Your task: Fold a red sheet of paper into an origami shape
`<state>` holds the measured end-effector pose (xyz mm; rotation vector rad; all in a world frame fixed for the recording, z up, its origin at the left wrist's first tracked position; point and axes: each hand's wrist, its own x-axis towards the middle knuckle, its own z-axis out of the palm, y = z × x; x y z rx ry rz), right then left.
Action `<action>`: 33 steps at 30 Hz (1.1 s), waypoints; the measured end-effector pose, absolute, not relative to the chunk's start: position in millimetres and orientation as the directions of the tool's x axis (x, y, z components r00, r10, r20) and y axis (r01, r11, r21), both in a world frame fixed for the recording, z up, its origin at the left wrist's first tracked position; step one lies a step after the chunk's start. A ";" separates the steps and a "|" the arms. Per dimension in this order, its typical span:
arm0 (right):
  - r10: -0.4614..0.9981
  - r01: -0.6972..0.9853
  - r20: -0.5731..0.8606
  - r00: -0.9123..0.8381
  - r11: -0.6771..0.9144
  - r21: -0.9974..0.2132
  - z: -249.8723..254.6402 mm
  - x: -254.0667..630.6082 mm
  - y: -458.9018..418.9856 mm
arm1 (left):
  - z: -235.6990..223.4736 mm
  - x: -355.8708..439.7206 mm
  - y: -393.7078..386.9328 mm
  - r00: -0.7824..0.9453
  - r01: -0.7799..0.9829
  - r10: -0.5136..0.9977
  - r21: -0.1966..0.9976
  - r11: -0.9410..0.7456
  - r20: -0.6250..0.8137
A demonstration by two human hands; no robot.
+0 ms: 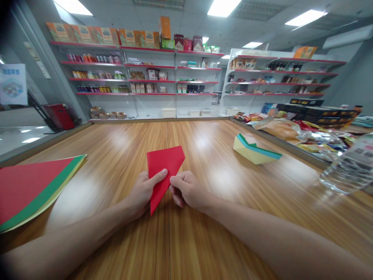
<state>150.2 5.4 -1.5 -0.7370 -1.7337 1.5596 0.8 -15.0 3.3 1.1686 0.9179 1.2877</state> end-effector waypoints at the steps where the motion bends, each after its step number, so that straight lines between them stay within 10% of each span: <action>1: 0.802 0.023 0.126 -0.584 0.172 -0.985 -0.3 150.1 4.3 | 4.8 0.7 -15.9 0.070 -0.137 0.986 0.980 -0.143 0.153; 4: 0.825 0.132 0.150 -0.545 0.261 -0.956 2.4 150.6 2.7 | 8.3 1.2 -18.7 0.014 0.056 0.960 0.958 -0.280 0.280; 33: 0.714 0.019 0.125 -0.689 0.190 -0.982 3.3 144.3 -7.1 | 7.2 8.7 -24.2 -0.147 -0.056 0.962 0.969 -0.240 0.230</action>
